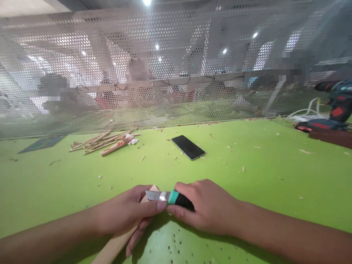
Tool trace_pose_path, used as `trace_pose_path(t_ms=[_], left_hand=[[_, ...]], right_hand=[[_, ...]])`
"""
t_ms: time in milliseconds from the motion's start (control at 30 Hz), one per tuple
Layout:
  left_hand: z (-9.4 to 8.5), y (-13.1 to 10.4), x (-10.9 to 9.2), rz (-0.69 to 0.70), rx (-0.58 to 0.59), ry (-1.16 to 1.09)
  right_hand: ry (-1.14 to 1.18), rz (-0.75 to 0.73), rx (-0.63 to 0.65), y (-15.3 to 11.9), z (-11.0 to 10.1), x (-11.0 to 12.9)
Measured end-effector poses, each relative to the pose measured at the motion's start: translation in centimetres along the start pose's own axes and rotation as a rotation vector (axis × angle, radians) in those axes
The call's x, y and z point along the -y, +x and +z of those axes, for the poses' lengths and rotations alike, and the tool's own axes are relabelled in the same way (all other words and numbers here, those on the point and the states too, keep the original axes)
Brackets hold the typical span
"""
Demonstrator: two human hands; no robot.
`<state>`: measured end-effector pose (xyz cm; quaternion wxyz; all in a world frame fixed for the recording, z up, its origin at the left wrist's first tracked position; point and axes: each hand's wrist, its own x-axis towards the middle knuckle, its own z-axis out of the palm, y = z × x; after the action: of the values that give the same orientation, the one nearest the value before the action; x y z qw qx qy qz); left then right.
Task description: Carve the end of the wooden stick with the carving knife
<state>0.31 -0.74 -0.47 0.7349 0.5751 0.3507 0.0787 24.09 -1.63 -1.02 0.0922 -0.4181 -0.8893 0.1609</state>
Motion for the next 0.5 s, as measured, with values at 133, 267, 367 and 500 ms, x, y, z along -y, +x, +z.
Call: trace_pose_path(t_ms=[133,267,367,500], left_hand=[[0.10,-0.18,-0.15,-0.013,-0.020,-0.012],[0.11,-0.25,-0.16,-0.017,-0.028,-0.008],[0.08,-0.21,-0.09,-0.014,-0.022,-0.017],[0.05,-0.11,0.00,-0.010,-0.040,-0.017]], right_hand=[[0.012,-0.001,-0.006,0.11,0.05,-0.04],[0.017,-0.004,-0.010,0.14,0.04,-0.08],[0.007,0.003,-0.013,0.03,0.07,0.02],[0.005,0.013,-0.016,-0.03,0.18,0.11]])
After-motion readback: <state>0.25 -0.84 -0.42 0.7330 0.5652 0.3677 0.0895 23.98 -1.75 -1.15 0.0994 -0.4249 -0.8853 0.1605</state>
